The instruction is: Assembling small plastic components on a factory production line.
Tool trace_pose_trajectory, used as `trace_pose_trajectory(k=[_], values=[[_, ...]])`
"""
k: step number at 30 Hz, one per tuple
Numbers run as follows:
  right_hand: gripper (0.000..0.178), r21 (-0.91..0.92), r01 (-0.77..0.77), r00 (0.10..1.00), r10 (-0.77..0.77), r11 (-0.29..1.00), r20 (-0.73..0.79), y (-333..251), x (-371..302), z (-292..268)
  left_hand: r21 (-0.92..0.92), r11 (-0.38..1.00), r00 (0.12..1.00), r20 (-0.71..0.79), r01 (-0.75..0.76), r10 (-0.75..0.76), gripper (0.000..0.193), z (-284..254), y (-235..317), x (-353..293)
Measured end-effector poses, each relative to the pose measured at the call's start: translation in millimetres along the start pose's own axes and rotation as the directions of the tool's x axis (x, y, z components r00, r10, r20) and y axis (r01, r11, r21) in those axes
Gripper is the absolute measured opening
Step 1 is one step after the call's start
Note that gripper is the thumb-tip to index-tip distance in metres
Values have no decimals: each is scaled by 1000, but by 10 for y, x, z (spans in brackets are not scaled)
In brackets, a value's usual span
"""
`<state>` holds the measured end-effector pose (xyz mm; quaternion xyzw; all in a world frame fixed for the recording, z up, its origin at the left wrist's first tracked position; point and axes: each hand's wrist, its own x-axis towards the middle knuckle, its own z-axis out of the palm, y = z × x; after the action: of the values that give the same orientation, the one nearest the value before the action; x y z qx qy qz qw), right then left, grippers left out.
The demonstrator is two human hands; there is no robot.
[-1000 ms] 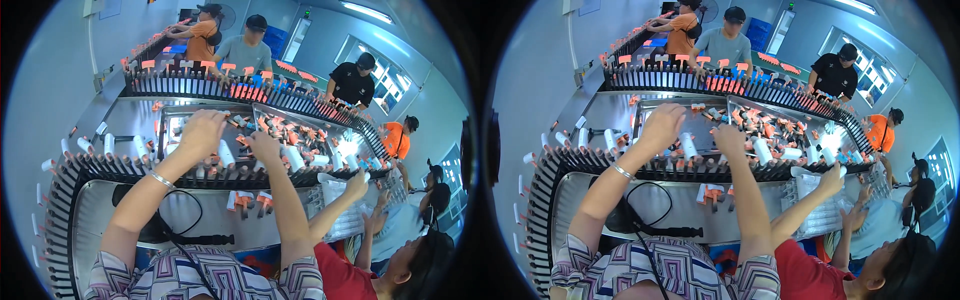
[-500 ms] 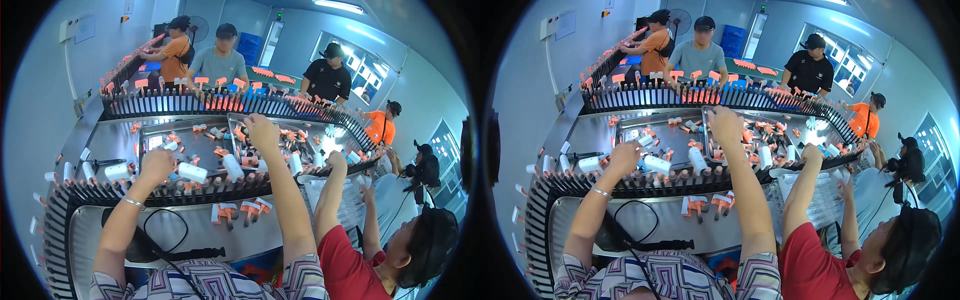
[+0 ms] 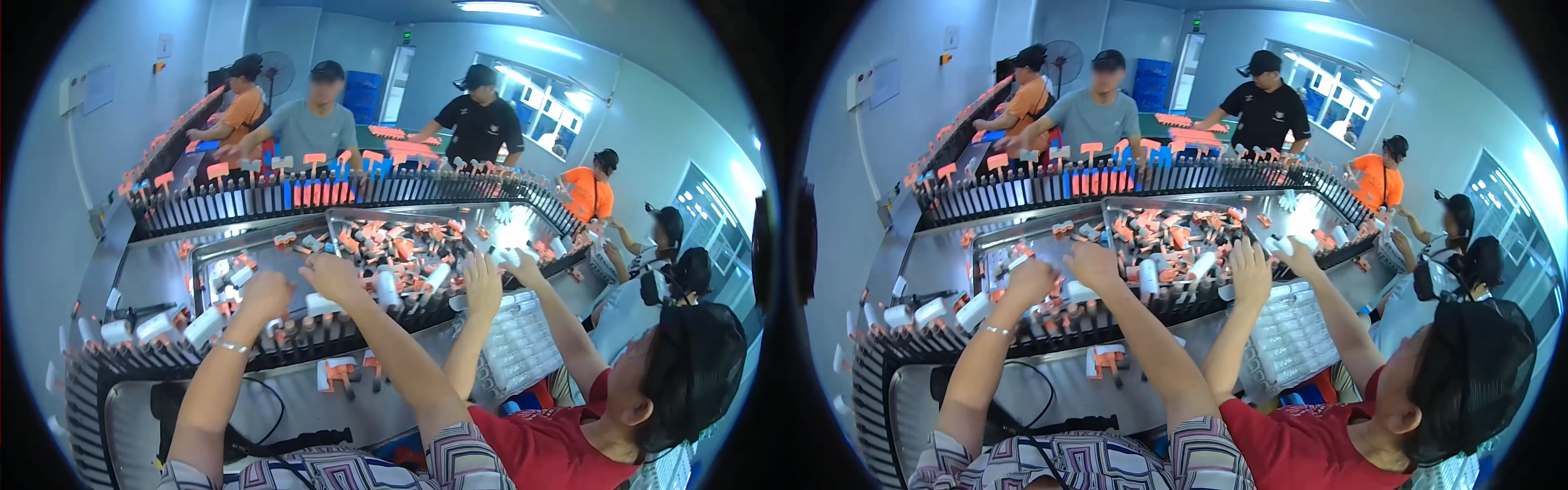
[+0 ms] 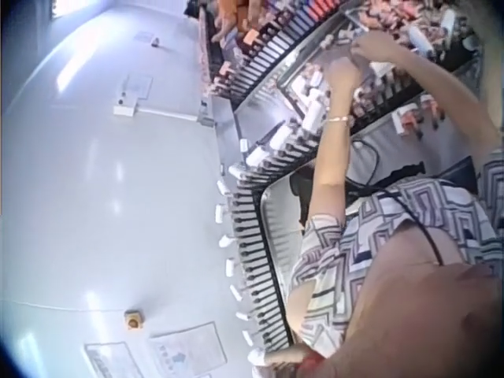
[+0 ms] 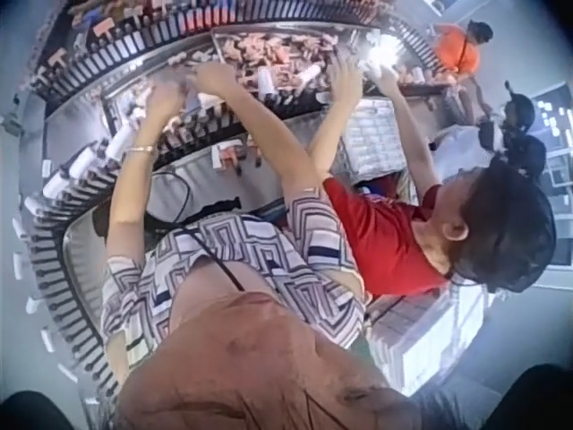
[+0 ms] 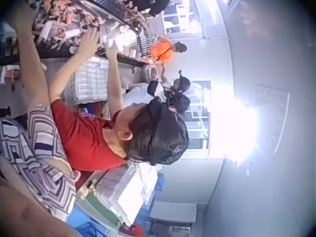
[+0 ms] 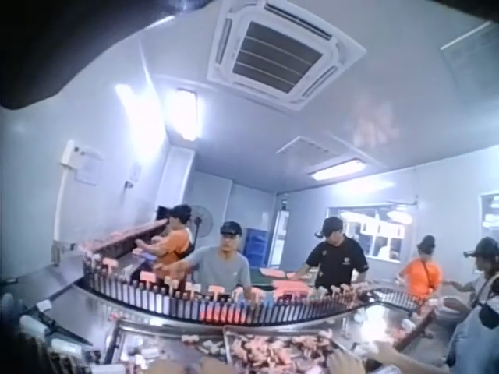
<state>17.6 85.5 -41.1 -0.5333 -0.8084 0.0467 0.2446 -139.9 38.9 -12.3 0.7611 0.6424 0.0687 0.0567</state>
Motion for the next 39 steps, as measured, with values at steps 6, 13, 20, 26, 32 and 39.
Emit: trace_pose_trajectory(k=[6, 13, 20, 26, 32, 39], values=[[34, -154, -114, 959, 68, 981, -274, 722, 131, -713, 15, 1000, 980, -197, -21, 24, 23, 16, -367, -83], [37, -343, -57, 998, 54, 938, -18, 1599, -108, -230, 10, 959, 784, -573, -284, 238, 18, -55, 13, 152], [37, -170, -60, 995, 46, 984, -87, 1002, -38, -216, -111, 935, 920, -253, -336, 300, 24, 123, 773, 398], [27, -280, -89, 975, 27, 956, -221, 1158, 80, -829, -103, 973, 961, -208, -209, 184, 26, 279, 335, 372], [32, -305, -449, 893, 406, 840, -196, 1857, -169, -925, 7, 983, 908, -381, -185, 174, 20, 167, 225, 329], [37, -253, -266, 963, 269, 930, -27, 1479, -89, -589, -133, 851, 768, -518, -509, 378, 21, -17, 1028, 556]])
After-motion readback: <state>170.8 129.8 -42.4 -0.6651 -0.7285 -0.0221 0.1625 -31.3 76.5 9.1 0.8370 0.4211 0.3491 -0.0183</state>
